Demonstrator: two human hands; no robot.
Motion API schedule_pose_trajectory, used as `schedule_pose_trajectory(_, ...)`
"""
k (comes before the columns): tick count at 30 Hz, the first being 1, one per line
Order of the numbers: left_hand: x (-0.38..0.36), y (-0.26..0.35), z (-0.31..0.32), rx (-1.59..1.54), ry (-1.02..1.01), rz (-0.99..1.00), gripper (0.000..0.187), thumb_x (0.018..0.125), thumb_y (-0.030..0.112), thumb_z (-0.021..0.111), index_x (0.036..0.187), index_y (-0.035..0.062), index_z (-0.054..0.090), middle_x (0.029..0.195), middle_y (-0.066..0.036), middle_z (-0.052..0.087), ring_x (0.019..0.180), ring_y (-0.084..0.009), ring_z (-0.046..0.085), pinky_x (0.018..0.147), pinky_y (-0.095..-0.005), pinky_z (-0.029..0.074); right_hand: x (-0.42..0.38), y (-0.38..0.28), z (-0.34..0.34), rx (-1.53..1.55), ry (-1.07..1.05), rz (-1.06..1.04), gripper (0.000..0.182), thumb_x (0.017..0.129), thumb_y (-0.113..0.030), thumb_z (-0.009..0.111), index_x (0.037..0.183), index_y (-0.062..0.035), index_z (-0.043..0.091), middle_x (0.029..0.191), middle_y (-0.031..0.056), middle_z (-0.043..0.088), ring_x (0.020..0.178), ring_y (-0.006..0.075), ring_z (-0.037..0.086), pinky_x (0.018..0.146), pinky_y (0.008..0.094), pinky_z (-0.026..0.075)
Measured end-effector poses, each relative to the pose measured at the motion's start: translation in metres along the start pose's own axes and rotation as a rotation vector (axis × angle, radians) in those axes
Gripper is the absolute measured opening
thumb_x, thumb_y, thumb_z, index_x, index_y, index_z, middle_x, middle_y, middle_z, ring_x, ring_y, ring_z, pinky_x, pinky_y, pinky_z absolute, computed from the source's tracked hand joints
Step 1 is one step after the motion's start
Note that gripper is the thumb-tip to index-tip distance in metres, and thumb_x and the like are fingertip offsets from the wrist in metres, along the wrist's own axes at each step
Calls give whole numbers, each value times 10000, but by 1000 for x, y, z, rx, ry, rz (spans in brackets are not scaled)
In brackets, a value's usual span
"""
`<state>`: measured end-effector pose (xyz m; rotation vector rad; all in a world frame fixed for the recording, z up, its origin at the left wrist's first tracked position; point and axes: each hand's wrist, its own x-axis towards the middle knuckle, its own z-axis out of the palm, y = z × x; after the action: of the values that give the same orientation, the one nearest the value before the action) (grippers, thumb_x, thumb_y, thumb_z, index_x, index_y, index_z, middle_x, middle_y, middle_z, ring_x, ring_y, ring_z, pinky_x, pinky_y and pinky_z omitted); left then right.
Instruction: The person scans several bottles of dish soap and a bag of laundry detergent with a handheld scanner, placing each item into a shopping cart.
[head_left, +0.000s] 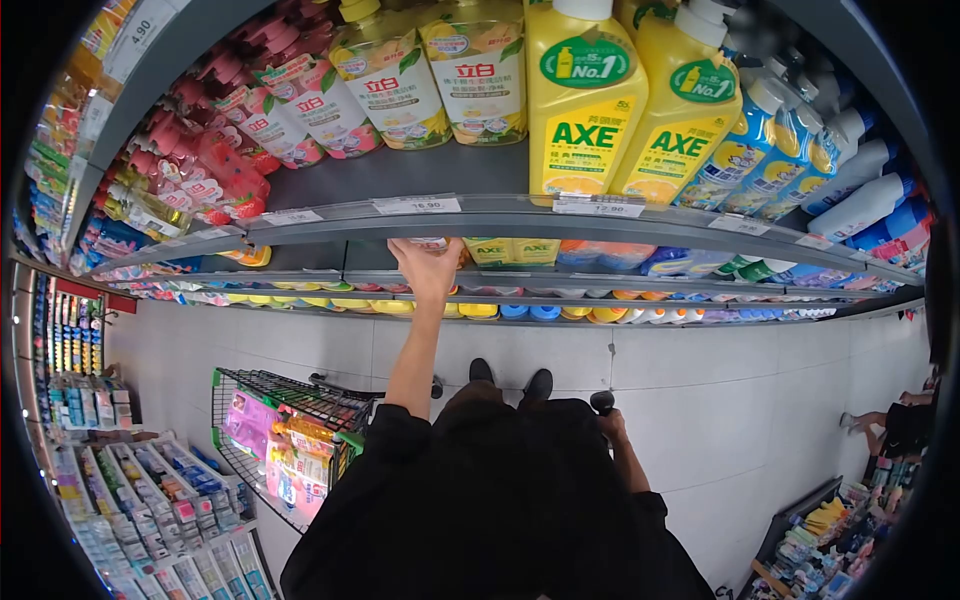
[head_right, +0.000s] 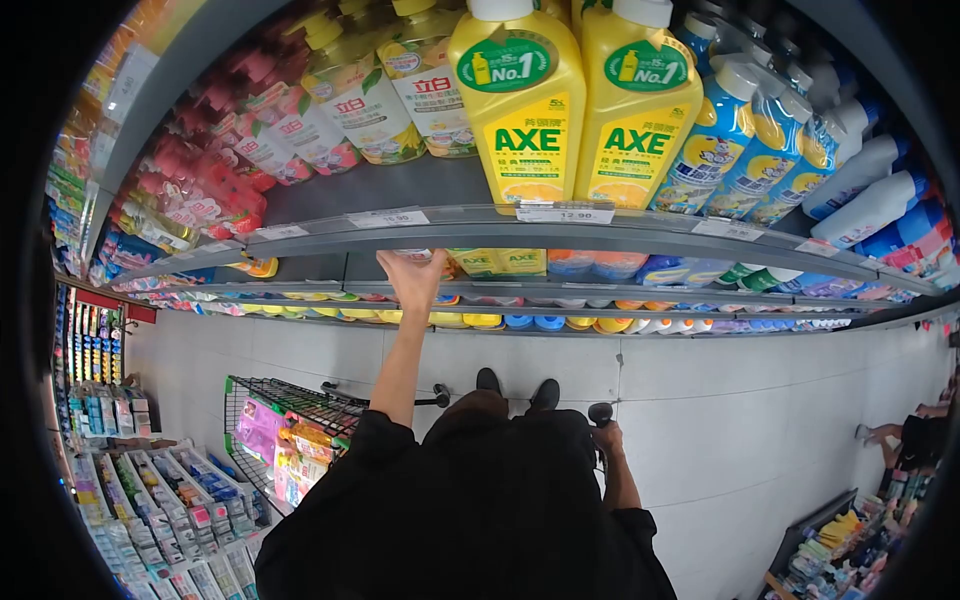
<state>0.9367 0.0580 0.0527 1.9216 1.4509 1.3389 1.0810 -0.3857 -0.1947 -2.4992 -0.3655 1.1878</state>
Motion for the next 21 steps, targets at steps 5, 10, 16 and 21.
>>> schedule_pose_trajectory(5, 5, -12, 5, 50, -65, -145, 851, 627, 267, 829, 1245, -98, 371, 1147, -243, 459, 1093, -436, 477, 927, -498, 409, 34, 26, 42, -45, -12, -81, 486, 744, -430, 725, 920, 22, 706, 901, 260, 702, 925, 393, 691, 769, 481, 540)
schedule_pose_trajectory(10, 0, -4, 8, 124, 3, -152, 870, 624, 238, 832, 1276, -73, 347, 1180, -239, 463, 1118, -431, 476, 975, -489, 385, 85, 92, 94, 12, -68, -167, 430, 824, -407, 662, 880, 18, 695, 856, 206, 706, 843, 327, 686, 696, 456, 522)
schedule_pose_trajectory(16, 1, -3, 13, 1, 89, -188, 987, 631, 220, 846, 1375, -71, 266, 1264, -260, 446, 1188, -405, 467, 1033, -456, 371, 32, 64, 63, 179, -121, -197, 425, 873, -412, 606, 879, 7, 675, 815, 97, 680, 780, 195, 590, 675, 432, 479)
schedule_pose_trajectory(21, 5, -2, 6, -147, 92, -190, 1025, 588, 190, 869, 1368, -77, 260, 1277, -273, 423, 1214, -425, 425, 1065, -453, 334, 12, 55, 64, 70, 18, -118, 352, 810, -334, 670, 873, 11, 707, 823, 219, 710, 812, 292, 712, 662, 442, 526)
